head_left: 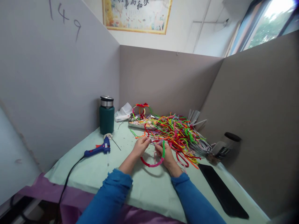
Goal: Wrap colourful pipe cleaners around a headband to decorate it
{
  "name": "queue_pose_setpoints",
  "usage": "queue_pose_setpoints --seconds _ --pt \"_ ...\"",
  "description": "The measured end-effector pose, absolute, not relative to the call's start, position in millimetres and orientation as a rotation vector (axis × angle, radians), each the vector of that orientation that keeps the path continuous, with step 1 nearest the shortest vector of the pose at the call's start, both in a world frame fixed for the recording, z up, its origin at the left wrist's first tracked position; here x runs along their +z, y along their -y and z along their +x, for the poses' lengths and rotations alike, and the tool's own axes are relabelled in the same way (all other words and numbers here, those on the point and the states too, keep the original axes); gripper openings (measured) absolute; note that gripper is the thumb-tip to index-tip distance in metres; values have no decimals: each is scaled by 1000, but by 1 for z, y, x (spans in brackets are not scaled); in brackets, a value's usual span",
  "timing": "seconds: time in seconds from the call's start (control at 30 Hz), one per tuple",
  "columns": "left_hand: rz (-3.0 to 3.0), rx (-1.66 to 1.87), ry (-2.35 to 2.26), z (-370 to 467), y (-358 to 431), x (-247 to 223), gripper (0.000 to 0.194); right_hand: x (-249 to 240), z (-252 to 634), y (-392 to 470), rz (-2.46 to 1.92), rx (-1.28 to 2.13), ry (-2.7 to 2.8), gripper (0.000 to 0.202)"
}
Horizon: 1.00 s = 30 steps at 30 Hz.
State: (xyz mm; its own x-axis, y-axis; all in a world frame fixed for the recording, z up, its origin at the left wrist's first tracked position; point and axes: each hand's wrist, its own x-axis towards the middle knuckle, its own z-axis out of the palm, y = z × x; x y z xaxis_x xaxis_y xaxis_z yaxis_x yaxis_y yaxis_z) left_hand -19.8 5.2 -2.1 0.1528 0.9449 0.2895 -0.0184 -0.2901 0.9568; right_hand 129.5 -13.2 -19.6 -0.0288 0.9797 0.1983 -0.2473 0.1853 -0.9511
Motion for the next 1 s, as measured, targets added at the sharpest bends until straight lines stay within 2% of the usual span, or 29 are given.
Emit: queue_pose_setpoints --seconds 0.2,0.53,0.7,0.83,1.0 --pt "1609 1326 -1039 -20 -8 -4 25 -21 129 19 -906 1210 1357 29" --pt "1825 1194 -1102 -20 -2 -1 31 -7 126 27 -847 1316 1228 33" --pt "1886 1222 -1131 -22 -1 -1 26 -9 126 25 -817 1339 1247 30" --pt "1837 1222 -1114 -24 -5 -2 37 -16 129 19 -814 1353 1217 27" --pt "1594 1144 -1113 -25 -4 -1 41 -23 136 9 -857 1306 1161 25"
